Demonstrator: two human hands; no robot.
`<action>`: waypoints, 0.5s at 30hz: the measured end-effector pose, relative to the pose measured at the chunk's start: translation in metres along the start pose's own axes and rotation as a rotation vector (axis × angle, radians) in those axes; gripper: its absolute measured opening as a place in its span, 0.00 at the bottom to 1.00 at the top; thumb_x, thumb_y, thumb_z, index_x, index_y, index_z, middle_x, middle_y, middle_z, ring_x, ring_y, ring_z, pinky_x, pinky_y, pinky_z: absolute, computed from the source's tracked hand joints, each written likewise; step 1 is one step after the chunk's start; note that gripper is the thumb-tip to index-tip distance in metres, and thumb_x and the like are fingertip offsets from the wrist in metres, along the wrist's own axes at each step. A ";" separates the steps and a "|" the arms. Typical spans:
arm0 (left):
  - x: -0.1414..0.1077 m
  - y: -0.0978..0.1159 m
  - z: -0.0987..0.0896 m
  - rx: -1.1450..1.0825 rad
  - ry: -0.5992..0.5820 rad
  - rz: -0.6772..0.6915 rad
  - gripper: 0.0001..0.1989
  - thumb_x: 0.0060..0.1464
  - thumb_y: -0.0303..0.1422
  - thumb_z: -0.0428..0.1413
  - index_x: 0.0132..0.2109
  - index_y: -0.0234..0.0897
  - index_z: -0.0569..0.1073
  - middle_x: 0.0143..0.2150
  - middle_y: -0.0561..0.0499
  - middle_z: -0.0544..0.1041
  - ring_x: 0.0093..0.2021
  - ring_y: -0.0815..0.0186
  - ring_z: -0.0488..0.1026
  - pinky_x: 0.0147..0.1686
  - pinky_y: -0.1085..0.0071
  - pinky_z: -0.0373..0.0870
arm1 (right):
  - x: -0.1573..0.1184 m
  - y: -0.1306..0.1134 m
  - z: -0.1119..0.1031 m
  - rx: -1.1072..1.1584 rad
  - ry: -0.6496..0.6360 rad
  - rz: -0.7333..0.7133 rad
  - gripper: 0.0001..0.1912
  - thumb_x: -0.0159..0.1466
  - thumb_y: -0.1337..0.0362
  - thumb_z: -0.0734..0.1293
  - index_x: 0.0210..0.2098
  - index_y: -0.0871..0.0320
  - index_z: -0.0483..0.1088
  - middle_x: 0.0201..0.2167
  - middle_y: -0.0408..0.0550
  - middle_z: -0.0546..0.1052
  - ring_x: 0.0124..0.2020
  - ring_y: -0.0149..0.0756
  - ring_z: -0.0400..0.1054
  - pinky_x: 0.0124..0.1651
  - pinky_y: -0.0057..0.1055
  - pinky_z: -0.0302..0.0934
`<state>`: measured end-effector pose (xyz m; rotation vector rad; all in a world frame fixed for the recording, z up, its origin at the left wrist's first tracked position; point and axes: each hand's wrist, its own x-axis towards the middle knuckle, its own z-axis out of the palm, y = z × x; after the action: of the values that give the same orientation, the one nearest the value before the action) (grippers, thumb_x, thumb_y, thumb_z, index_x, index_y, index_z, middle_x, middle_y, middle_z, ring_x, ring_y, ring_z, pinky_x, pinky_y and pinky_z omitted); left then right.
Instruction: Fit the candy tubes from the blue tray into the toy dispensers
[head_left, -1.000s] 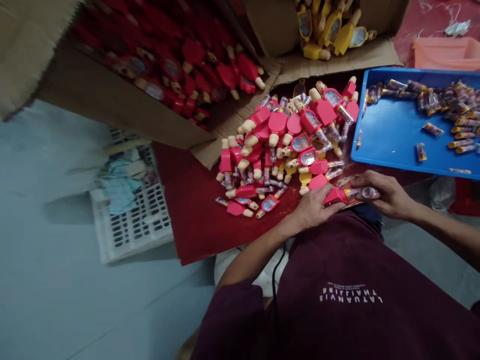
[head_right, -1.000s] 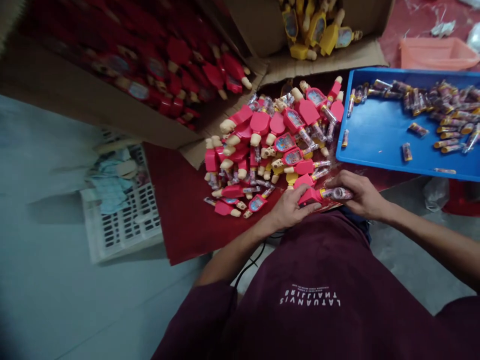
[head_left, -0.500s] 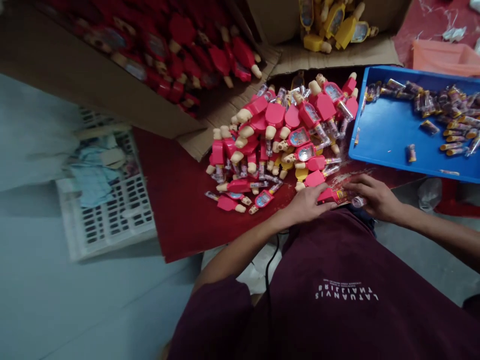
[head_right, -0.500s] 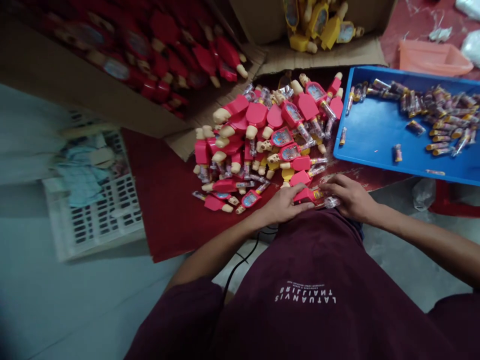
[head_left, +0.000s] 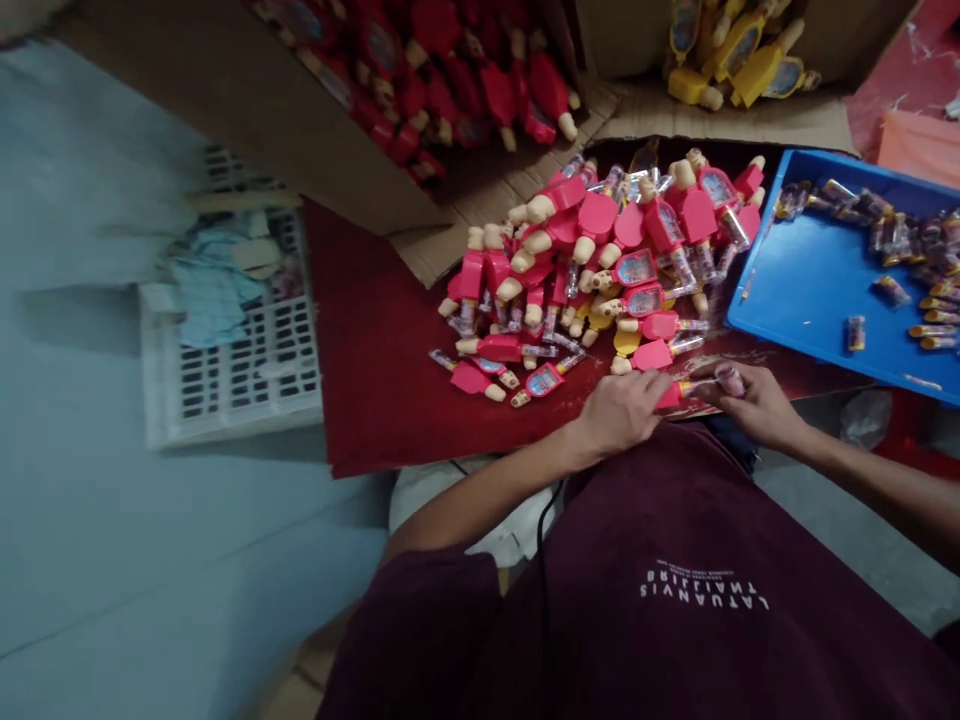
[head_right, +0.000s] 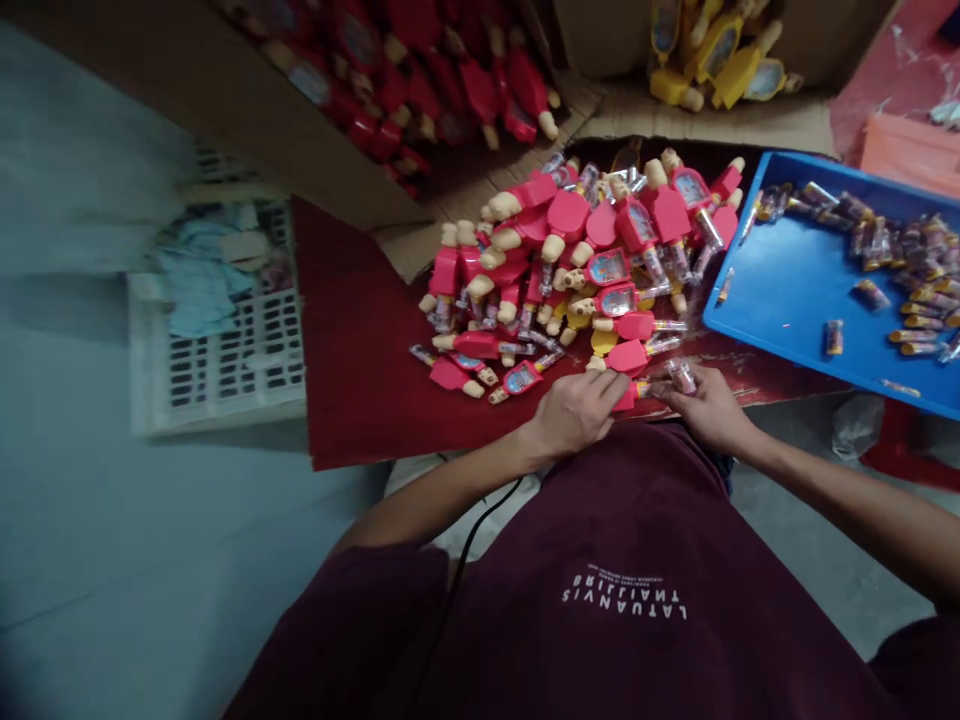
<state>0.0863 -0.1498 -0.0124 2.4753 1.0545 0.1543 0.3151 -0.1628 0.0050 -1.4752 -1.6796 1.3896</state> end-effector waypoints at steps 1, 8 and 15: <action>-0.003 0.001 0.000 0.085 0.033 0.016 0.16 0.67 0.34 0.48 0.54 0.31 0.72 0.44 0.40 0.78 0.43 0.56 0.76 0.38 0.64 0.71 | 0.002 -0.001 0.006 0.082 -0.003 0.114 0.19 0.62 0.49 0.70 0.36 0.60 0.76 0.29 0.48 0.76 0.31 0.37 0.69 0.36 0.34 0.64; -0.037 -0.015 0.011 0.106 0.099 -0.107 0.18 0.65 0.36 0.51 0.57 0.31 0.71 0.53 0.40 0.77 0.48 0.55 0.76 0.42 0.63 0.73 | 0.023 -0.004 0.028 -0.200 -0.051 -0.024 0.16 0.62 0.51 0.69 0.37 0.59 0.75 0.33 0.51 0.76 0.33 0.40 0.69 0.37 0.36 0.63; -0.077 -0.029 0.038 -0.031 0.187 -0.393 0.21 0.62 0.40 0.56 0.58 0.33 0.70 0.49 0.42 0.79 0.47 0.55 0.78 0.43 0.64 0.74 | 0.062 -0.005 0.063 -0.384 -0.143 -0.325 0.10 0.66 0.58 0.65 0.34 0.58 0.74 0.31 0.51 0.75 0.30 0.39 0.69 0.34 0.33 0.62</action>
<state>0.0231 -0.2004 -0.0541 2.2053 1.5802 0.2797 0.2412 -0.1267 -0.0277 -1.2344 -2.2573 1.0581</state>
